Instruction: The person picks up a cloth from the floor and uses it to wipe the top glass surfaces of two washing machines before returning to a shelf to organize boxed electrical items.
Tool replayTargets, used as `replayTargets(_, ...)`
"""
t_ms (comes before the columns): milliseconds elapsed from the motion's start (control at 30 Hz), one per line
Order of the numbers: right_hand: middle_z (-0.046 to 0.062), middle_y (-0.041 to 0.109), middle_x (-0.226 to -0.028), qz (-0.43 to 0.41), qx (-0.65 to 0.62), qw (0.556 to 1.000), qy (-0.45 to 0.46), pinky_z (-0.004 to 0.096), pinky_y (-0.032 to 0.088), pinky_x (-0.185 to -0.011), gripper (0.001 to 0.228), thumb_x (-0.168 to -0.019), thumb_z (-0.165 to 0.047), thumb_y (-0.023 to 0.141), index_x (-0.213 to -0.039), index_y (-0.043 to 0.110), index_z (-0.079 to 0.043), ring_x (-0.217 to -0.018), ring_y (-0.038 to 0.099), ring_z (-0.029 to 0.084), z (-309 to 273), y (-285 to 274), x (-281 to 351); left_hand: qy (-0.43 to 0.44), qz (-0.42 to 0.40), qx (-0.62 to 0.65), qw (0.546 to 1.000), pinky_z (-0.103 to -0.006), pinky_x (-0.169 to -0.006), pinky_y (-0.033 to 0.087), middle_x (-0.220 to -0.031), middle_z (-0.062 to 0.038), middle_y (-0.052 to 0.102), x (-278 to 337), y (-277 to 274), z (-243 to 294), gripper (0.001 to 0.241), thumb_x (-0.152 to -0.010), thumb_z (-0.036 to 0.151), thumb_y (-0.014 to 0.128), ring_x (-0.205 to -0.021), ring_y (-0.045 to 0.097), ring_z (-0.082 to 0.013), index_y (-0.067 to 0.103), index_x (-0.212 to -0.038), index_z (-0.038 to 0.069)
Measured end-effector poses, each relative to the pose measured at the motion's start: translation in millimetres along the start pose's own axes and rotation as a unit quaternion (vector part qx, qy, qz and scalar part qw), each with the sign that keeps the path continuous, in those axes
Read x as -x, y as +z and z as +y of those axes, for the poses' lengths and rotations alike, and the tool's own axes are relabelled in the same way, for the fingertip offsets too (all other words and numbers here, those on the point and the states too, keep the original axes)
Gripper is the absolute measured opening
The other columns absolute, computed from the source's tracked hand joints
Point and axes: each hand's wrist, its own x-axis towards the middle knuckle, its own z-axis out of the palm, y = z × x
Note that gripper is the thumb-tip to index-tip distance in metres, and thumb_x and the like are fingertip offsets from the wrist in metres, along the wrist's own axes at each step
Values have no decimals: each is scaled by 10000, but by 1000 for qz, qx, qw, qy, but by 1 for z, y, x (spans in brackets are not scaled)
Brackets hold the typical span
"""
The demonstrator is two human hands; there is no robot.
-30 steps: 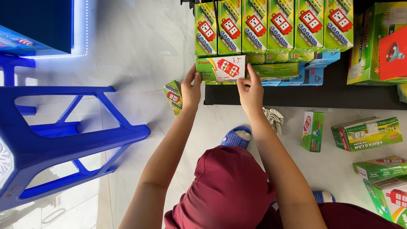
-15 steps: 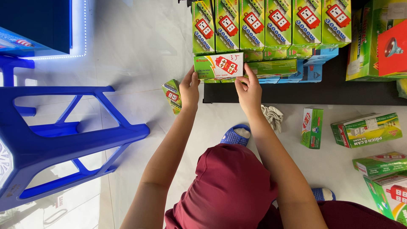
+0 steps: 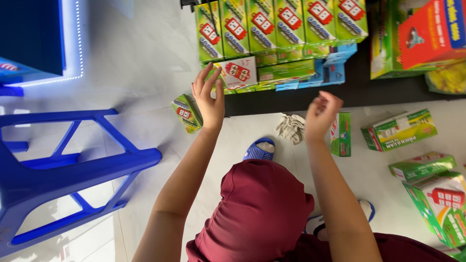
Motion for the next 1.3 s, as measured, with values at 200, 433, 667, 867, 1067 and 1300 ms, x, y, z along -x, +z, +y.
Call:
replayTargets(200,199,523,-1278,-39,273,961,-4,482,459,-940,683,-788,-187,885,-1342,528,-7,-1131,569,443,79,-101,27,7,-96,208,973,-294,-822,564,-1397,-131,624,5,31,39,402,-1025,-51,585,-914,698,-165,598,-1402,88)
replayTargets(433,139,691,-1250,-30,-90,915,392,375,546,-961,518,-877,-201,779,-1316,591,1,-1124,687,265,137,-116,50,-70,-266,227,934,-234,-612,556,-743,-38,748,18,47,62,373,-1118,207,451,-598,661,-81,565,-1454,93)
replayTargets(667,73,662,-1268,-32,-430,819,378,344,507,-1040,384,-980,-142,674,-1336,589,-25,-1161,648,182,64,-114,-13,1,-373,257,892,-322,-868,606,-991,-105,787,34,64,56,409,-1166,318,405,-886,752,-172,618,-1391,51)
replayTargets(867,83,645,-1323,-103,-567,746,332,396,501,-1068,393,-1026,-195,599,-1384,534,-47,-1231,626,215,-25,-87,-34,34,-426,203,881,-378,-905,591,-1165,-181,752,58,92,58,528,-1019,348,620,-1025,750,-277,582,-1409,-5)
replayTargets(1067,68,609,-1369,-149,-594,735,289,427,478,-1110,385,-1031,-154,606,-1392,481,-104,-1284,593,212,-64,-53,-22,-129,-426,386,808,-331,-910,592,-1173,-172,714,62,104,47,744,-986,270,725,-1089,713,-221,337,-1540,-40)
replayTargets(1300,134,606,-1381,-149,-506,791,310,451,530,-1011,470,-1070,-189,635,-1443,394,-36,-1247,617,243,-51,-44,-20,-161,-398,383,818,-309,-799,576,-1021,-117,614,52,86,30,732,-994,214,721,-939,670,-163,361,-1577,-40)
